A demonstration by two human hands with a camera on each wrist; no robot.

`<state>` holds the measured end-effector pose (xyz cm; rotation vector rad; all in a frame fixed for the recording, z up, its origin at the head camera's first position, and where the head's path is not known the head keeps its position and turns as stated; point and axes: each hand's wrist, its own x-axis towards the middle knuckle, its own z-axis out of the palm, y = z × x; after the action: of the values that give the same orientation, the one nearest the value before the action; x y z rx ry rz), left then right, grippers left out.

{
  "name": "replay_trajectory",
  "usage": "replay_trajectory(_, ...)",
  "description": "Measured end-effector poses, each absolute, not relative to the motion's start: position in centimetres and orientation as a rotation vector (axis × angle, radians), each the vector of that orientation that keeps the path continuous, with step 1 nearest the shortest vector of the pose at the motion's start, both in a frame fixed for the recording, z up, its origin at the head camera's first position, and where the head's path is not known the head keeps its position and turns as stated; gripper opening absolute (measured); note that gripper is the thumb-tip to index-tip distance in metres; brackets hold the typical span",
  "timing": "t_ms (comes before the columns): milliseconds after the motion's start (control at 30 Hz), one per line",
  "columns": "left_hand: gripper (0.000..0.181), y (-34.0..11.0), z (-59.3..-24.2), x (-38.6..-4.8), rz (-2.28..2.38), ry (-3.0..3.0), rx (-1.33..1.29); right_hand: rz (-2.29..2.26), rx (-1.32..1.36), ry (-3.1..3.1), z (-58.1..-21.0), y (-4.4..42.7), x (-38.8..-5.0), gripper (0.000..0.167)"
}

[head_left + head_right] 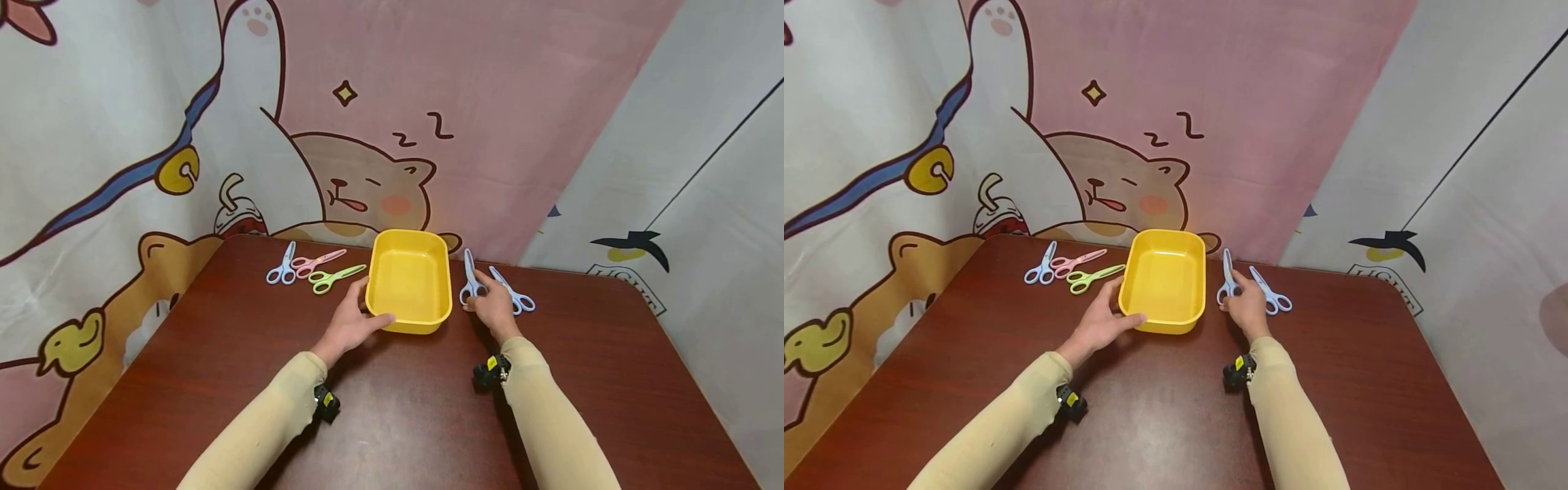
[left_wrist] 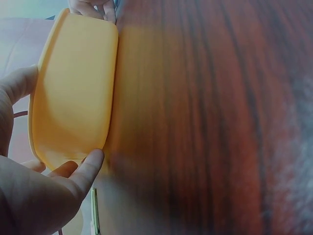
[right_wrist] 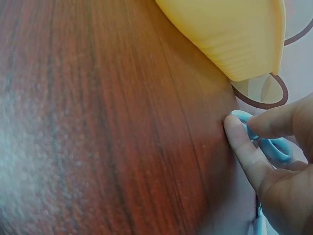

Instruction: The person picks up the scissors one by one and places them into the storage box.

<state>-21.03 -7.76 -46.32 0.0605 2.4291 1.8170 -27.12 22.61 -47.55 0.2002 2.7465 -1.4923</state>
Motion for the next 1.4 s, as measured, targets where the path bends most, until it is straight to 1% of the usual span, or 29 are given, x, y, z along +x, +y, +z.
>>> replay_trajectory(700, 0.1, -7.8, -46.1, -20.9, 1.796, 2.439, 0.059, -1.606, 0.256, 2.646, -47.2, 22.8, -26.9, 0.078)
replay_trajectory(1400, 0.098, -8.0, -46.5, -21.0, 1.791, 2.433, 0.063, -1.795, 0.219, 2.546, -45.7, 22.2, -26.2, 0.078)
